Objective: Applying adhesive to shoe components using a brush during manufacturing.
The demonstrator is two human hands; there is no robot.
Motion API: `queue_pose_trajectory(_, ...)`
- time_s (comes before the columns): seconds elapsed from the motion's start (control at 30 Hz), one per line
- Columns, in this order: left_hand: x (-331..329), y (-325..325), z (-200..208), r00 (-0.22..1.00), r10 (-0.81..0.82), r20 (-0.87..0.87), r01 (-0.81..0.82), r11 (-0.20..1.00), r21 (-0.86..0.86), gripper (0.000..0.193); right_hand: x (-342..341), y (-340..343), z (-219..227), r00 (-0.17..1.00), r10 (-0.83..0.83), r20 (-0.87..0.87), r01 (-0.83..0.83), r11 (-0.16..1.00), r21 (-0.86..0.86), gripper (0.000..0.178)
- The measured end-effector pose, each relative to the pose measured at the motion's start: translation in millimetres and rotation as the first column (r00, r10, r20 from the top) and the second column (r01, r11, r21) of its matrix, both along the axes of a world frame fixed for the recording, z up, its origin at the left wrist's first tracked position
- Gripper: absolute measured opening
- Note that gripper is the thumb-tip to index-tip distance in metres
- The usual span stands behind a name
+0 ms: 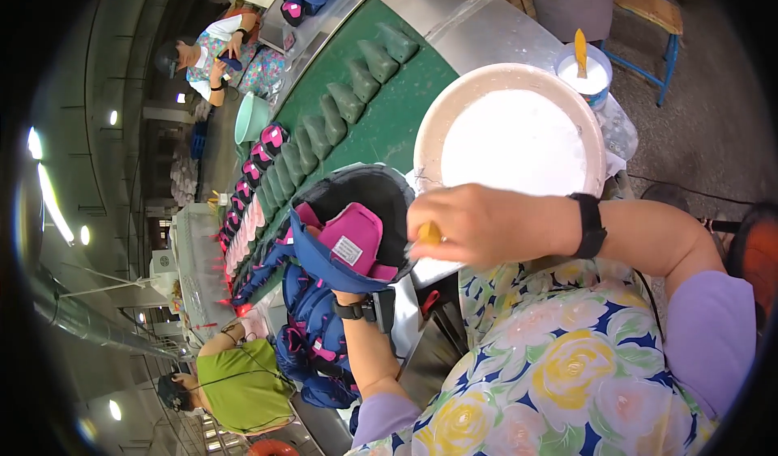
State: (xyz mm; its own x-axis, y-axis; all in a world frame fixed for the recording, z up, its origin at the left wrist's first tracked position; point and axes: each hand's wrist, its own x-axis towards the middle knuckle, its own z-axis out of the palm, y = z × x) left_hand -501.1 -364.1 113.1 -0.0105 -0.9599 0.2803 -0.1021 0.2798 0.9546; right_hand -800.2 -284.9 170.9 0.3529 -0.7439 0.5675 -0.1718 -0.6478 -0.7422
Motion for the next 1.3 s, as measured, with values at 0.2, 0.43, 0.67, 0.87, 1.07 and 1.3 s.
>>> queue_pose_trajectory(0.2, 101, -28, -63, 0.959, 0.012, -0.282, 0.011, 0.997, 0.078, 0.049, -45, -20, 12, 0.954, -0.288, 0.083, 0.263, 0.937, 0.23, 0.013)
queue_pose_trajectory(0.43, 70, -134, -94, 0.936, 0.136, -0.323, 0.012, 0.908, 0.418, 0.038, -105, -1, -29, 0.864, -0.503, 0.033, 0.401, 0.725, 0.56, 0.011)
queue_pose_trajectory(0.67, 157, -198, -125, 0.551, 0.536, 0.64, -0.698, 0.716, 0.001, 0.068, -90, -14, -26, 0.909, -0.416, -0.024, 0.361, 0.757, 0.545, 0.008)
queue_pose_trajectory(0.87, 247, -65, -23, -0.251, 0.448, 0.858, -0.593, 0.629, -0.502, 0.101, -88, -35, -39, 0.881, -0.462, 0.108, 0.252, 0.649, 0.718, 0.023)
queue_pose_trajectory(1.07, 342, 39, -16, -0.056, 0.681, 0.731, -0.858, 0.342, -0.384, 0.068, -70, -22, -33, 0.927, -0.339, 0.159, 0.161, 0.744, 0.649, 0.023)
queue_pose_trajectory(1.3, 194, 40, 49, 0.603, 0.227, -0.765, -0.089, 0.972, 0.218, 0.034, -68, -17, -25, 0.879, -0.443, 0.174, 0.154, 0.611, 0.776, 0.024)
